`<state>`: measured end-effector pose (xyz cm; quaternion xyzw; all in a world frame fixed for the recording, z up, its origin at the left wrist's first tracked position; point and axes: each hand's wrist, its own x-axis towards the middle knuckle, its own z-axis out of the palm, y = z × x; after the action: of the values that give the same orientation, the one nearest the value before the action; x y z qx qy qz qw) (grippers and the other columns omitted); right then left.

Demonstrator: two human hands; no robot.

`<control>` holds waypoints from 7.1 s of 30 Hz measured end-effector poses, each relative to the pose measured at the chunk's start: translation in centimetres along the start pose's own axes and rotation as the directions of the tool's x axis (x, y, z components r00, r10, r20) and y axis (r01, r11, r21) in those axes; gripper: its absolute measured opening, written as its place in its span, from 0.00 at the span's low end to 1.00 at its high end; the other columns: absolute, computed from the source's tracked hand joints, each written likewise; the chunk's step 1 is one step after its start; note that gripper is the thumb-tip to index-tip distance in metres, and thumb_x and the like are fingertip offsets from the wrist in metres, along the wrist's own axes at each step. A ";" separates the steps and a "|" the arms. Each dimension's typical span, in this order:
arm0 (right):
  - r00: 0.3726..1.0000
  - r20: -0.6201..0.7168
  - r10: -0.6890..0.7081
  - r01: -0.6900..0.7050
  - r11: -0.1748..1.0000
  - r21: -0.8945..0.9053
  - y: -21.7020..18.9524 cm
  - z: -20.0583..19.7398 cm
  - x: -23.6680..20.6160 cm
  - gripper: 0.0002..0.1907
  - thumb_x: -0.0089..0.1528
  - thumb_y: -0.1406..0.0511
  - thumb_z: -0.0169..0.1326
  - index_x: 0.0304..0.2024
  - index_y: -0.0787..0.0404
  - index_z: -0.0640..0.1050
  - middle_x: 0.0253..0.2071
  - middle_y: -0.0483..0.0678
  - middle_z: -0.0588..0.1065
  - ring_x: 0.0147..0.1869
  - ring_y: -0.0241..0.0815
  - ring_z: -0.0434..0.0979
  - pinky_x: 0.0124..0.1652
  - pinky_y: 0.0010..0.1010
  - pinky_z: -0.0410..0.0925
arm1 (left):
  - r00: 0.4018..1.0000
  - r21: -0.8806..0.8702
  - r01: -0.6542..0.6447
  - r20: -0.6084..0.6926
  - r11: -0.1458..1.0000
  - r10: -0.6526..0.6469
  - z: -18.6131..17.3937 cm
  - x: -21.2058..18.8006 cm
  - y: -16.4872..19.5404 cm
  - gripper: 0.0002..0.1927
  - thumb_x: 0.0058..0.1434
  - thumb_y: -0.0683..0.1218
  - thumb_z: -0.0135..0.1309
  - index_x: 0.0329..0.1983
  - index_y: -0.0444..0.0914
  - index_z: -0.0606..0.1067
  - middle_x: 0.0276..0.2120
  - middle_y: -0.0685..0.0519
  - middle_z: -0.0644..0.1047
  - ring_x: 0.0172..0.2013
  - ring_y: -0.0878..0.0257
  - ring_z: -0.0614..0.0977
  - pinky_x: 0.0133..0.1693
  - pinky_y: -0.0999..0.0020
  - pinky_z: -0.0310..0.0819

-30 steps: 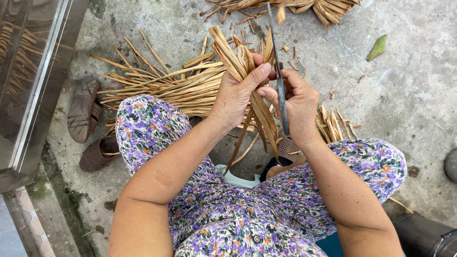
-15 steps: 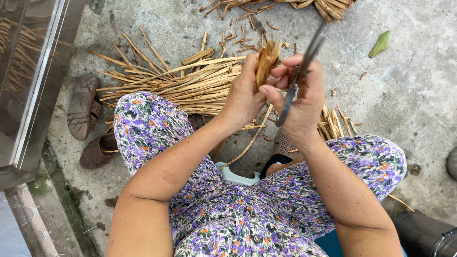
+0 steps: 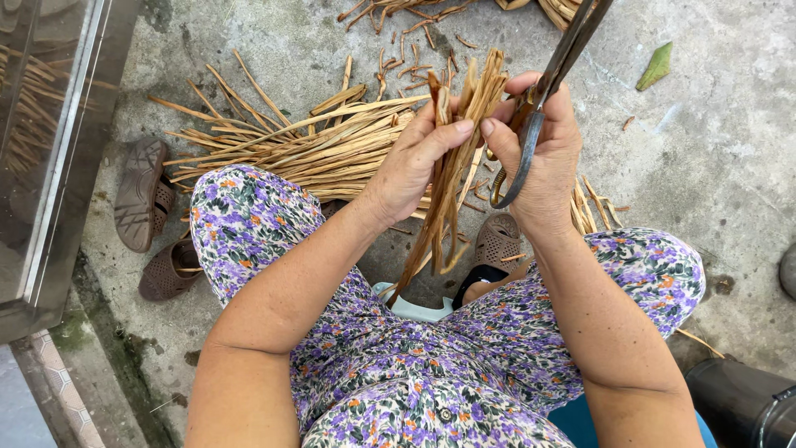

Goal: The person sits on a low stool and uses shears to trim and split dried plant stalks. They repeatedly cut the stalks into smaller pieces and separate them, placing the trimmed pieces on the floor.

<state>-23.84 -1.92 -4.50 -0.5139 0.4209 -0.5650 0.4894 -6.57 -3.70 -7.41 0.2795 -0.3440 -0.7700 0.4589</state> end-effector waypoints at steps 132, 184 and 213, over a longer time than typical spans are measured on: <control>0.917 0.174 0.358 -0.263 0.872 -0.412 -2.9 -2.2 0.8 0.24 0.55 0.63 0.70 0.51 0.64 0.81 0.25 0.37 0.70 0.26 0.24 0.63 0.26 0.17 0.55 | 0.981 0.222 -0.179 -0.034 0.958 0.191 -2.3 -2.0 4.2 0.13 0.71 0.48 0.58 0.52 0.34 0.78 0.37 0.52 0.81 0.28 0.70 0.79 0.33 0.75 0.77; 0.980 0.185 -0.069 0.077 0.996 -0.036 -1.1 -1.7 0.4 0.23 0.74 0.77 0.64 0.65 0.61 0.68 0.45 0.46 0.77 0.46 0.29 0.75 0.48 0.18 0.72 | 0.970 0.453 -0.217 0.002 0.864 0.243 -0.5 -1.1 0.1 0.06 0.71 0.41 0.58 0.49 0.37 0.78 0.33 0.62 0.78 0.31 0.76 0.75 0.33 0.79 0.71; 0.975 0.221 0.010 0.114 0.834 -0.540 -0.2 0.9 -0.5 0.35 0.63 0.55 0.71 0.65 0.61 0.70 0.48 0.46 0.77 0.51 0.33 0.77 0.50 0.26 0.72 | 0.945 0.043 -0.281 -0.163 0.959 0.285 -1.3 -0.5 1.1 0.10 0.69 0.43 0.61 0.50 0.35 0.77 0.32 0.55 0.78 0.30 0.70 0.77 0.33 0.75 0.74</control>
<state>-22.97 -1.39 -4.29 -0.7017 0.4957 -0.3749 0.3482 -4.84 -4.03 -7.22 0.2953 -0.3482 -0.6667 0.5891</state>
